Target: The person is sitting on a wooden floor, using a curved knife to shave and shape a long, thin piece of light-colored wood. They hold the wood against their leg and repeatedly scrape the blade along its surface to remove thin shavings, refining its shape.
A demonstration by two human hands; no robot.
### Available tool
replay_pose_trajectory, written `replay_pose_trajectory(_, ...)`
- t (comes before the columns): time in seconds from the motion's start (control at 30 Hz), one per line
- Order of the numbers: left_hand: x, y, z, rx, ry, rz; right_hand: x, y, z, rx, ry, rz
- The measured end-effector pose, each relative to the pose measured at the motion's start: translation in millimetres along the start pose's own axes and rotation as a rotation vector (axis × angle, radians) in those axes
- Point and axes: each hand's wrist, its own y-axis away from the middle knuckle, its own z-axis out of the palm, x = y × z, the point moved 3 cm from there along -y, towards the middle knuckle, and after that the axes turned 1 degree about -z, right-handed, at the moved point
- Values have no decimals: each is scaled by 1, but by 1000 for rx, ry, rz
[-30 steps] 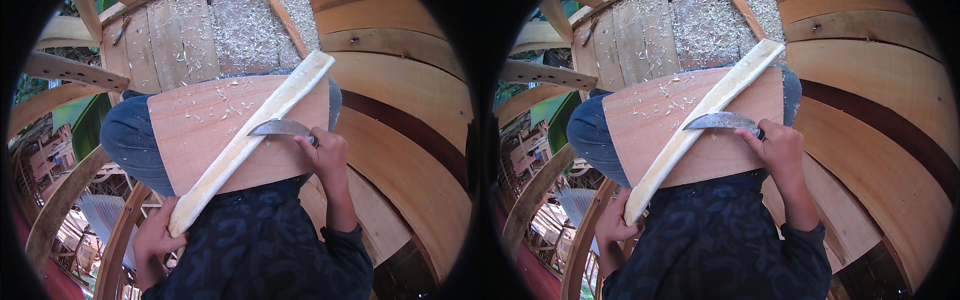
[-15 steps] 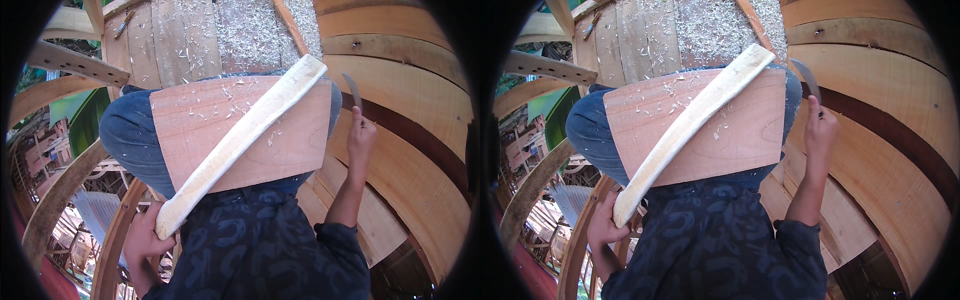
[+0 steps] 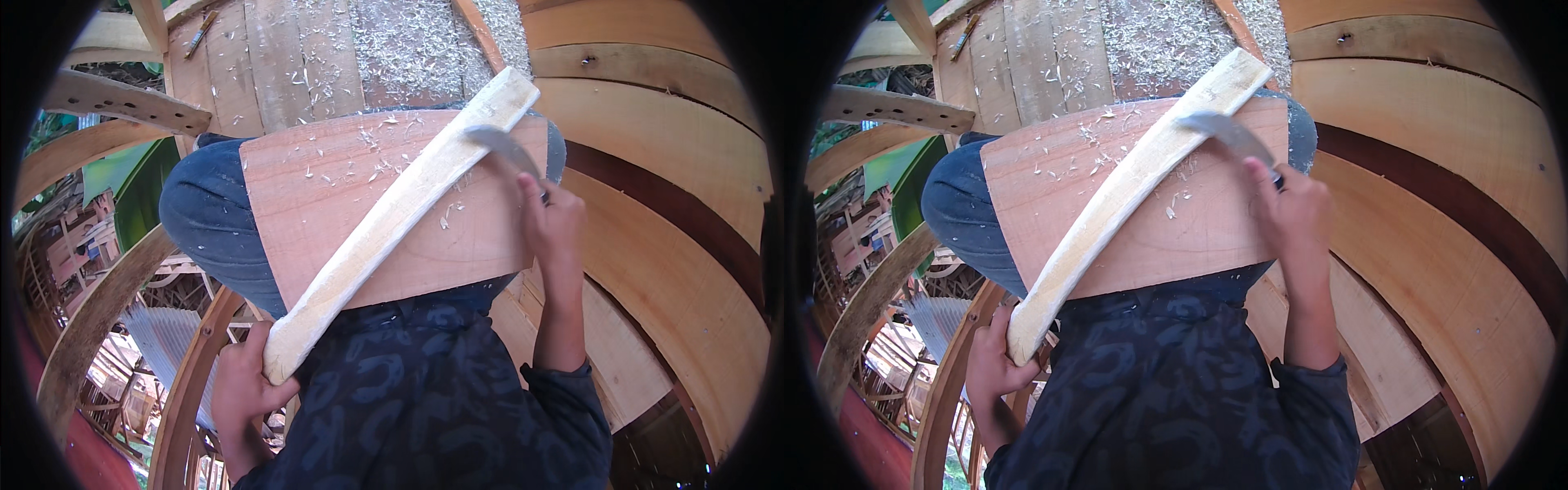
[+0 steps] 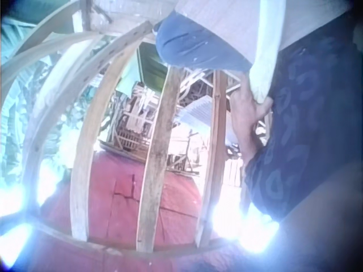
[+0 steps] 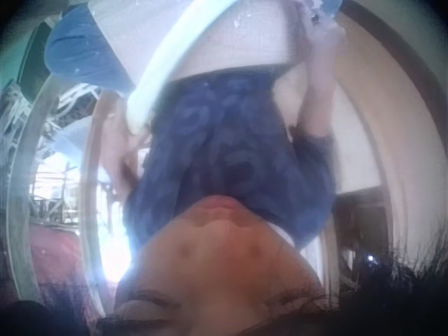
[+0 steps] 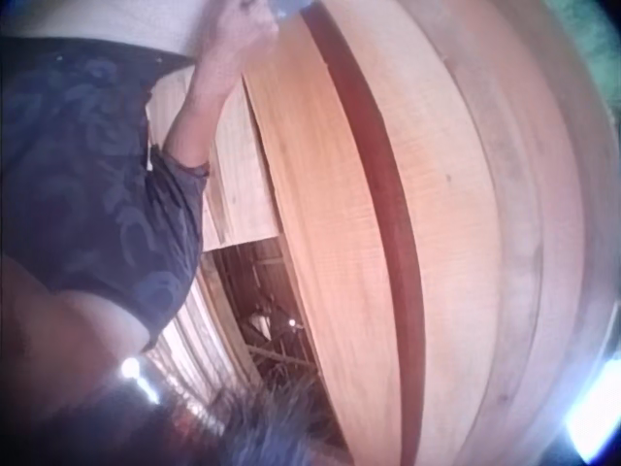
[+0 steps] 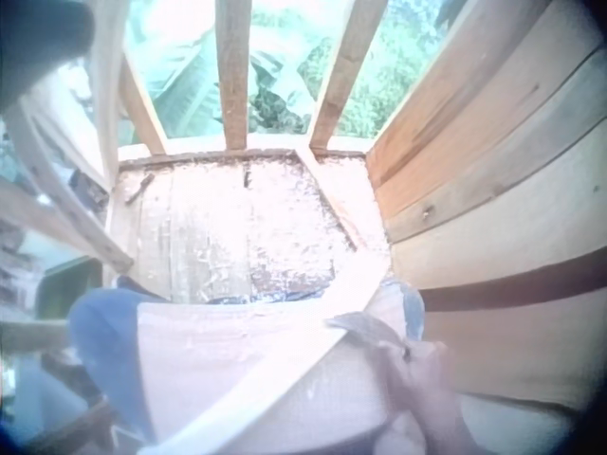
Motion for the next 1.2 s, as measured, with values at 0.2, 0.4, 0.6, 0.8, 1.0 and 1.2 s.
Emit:
replay_pose_trajectory(0.2,0,3,0,-13,-17,-2,26,3,-40,21,-92,110)
replay_pose_trajectory(0.4,6,-5,2,-21,-4,23,-31,27,3,-135,25,-227)
replay_pose_trajectory(0.6,8,-8,6,-39,14,37,-8,15,3,-14,83,-143)
replay_pose_trajectory(0.8,-2,2,2,-41,-2,-5,58,-14,-31,88,-142,148)
replay_pose_trajectory(1.0,5,-8,4,-78,24,8,-27,20,3,-134,-22,-188)
replay_pose_trajectory(1.2,9,-7,10,-57,77,10,-16,6,6,-95,45,-184)
